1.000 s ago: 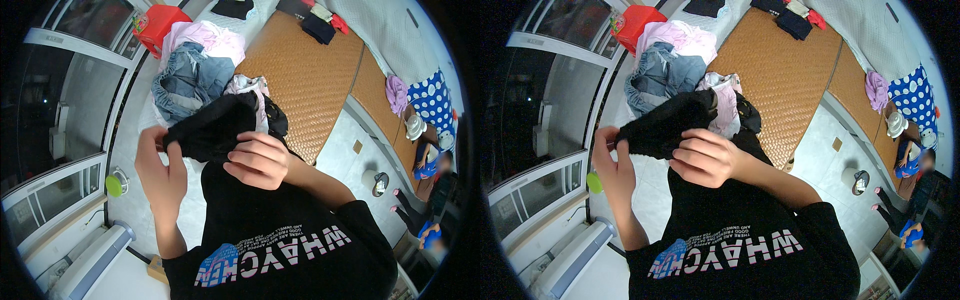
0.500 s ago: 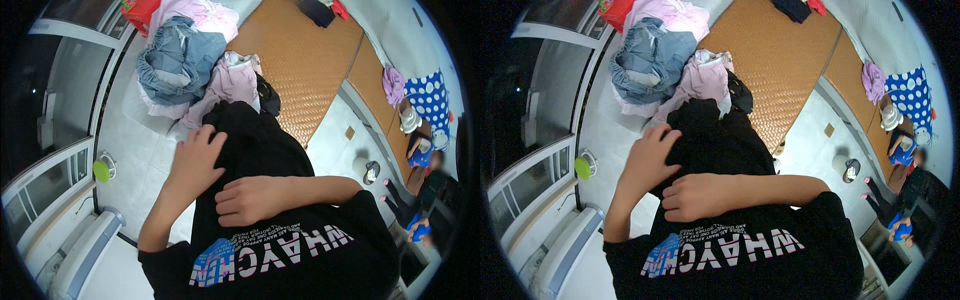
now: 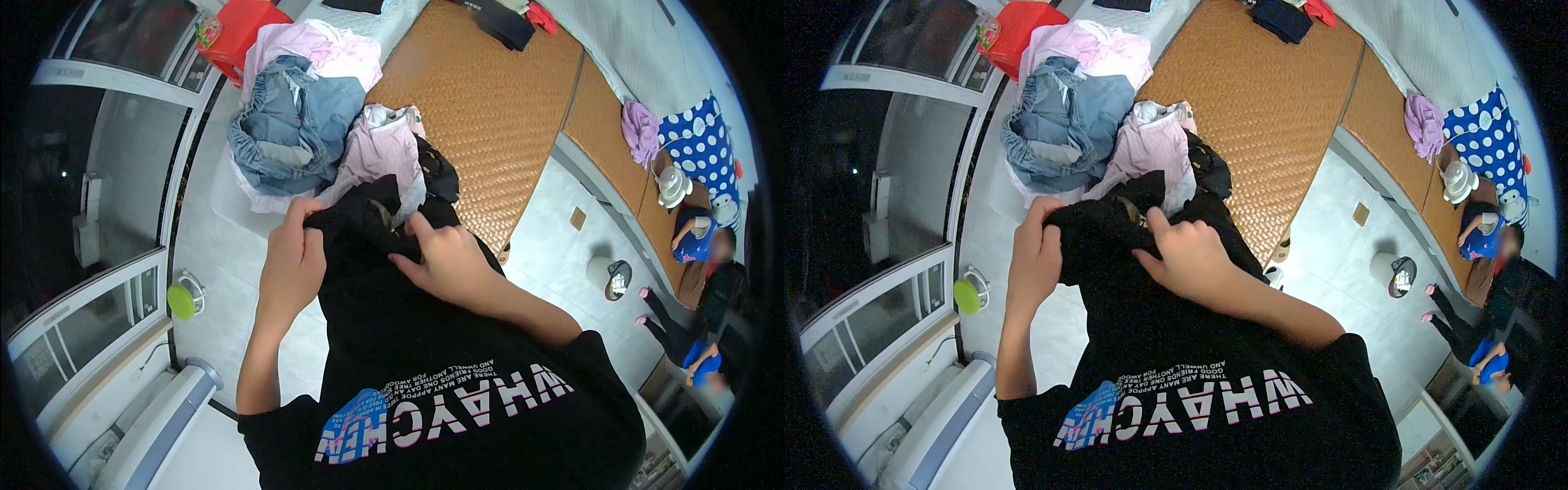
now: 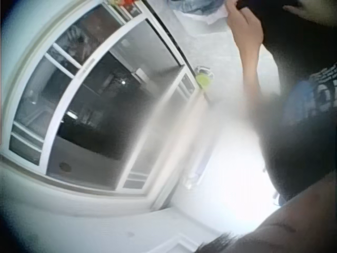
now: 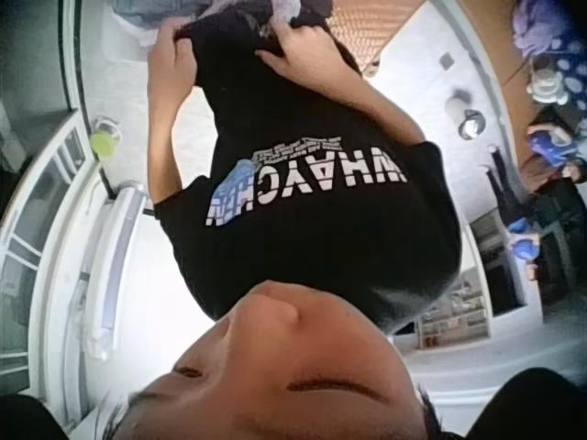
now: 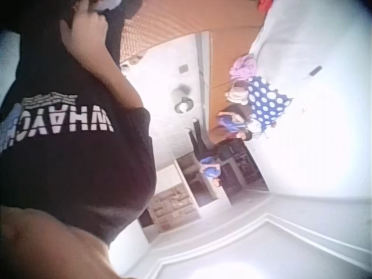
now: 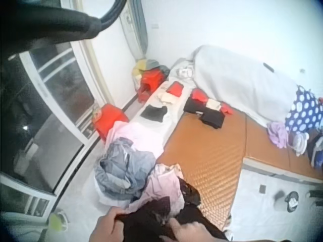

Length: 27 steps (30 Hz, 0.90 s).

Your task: The person folds several pieces of clothing one by one on a woven mat. They handle a red cloth, a patterned cloth, dark pants, and a black t-shirt, smoothing and folding each item before placing it on the mat.

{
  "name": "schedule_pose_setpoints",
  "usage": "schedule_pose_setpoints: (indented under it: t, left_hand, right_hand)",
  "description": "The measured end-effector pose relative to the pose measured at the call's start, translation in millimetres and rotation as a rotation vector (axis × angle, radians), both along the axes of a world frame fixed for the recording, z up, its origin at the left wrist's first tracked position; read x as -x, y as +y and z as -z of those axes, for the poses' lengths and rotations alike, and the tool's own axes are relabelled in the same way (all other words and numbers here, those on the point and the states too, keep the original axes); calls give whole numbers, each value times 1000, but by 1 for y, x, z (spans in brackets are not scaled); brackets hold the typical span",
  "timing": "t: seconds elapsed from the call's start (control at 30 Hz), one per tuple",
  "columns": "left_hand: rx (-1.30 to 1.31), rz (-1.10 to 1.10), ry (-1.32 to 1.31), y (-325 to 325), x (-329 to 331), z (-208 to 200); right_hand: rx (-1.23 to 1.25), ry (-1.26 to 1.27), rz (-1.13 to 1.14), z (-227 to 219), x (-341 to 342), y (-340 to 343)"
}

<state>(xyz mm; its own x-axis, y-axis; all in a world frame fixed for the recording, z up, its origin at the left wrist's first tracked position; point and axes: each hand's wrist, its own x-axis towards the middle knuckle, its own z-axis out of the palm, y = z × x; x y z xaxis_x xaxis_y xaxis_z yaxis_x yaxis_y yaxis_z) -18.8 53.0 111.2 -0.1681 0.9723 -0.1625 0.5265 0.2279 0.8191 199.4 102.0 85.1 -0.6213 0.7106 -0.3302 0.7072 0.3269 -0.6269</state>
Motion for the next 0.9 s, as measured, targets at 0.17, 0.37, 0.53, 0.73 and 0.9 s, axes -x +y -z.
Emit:
schedule_pose_setpoints:
  t: [0.17,0.37,0.53,0.73,0.9]
  left_hand:
    - [-73,14,186,6,-8,-28]
    - [-54,-9,318,2,6,-36]
    - [-84,-157,165,0,21,-26]
    - [23,-268,-306,7,40,-27]
    - [81,-198,-725,21,40,-44]
  right_hand:
    - [-50,8,-81,10,3,11]
    - [-165,393,117,15,7,15]
    - [269,844,318,12,15,42]
    - [516,959,296,-5,21,75]
    - [773,937,342,-28,17,95]
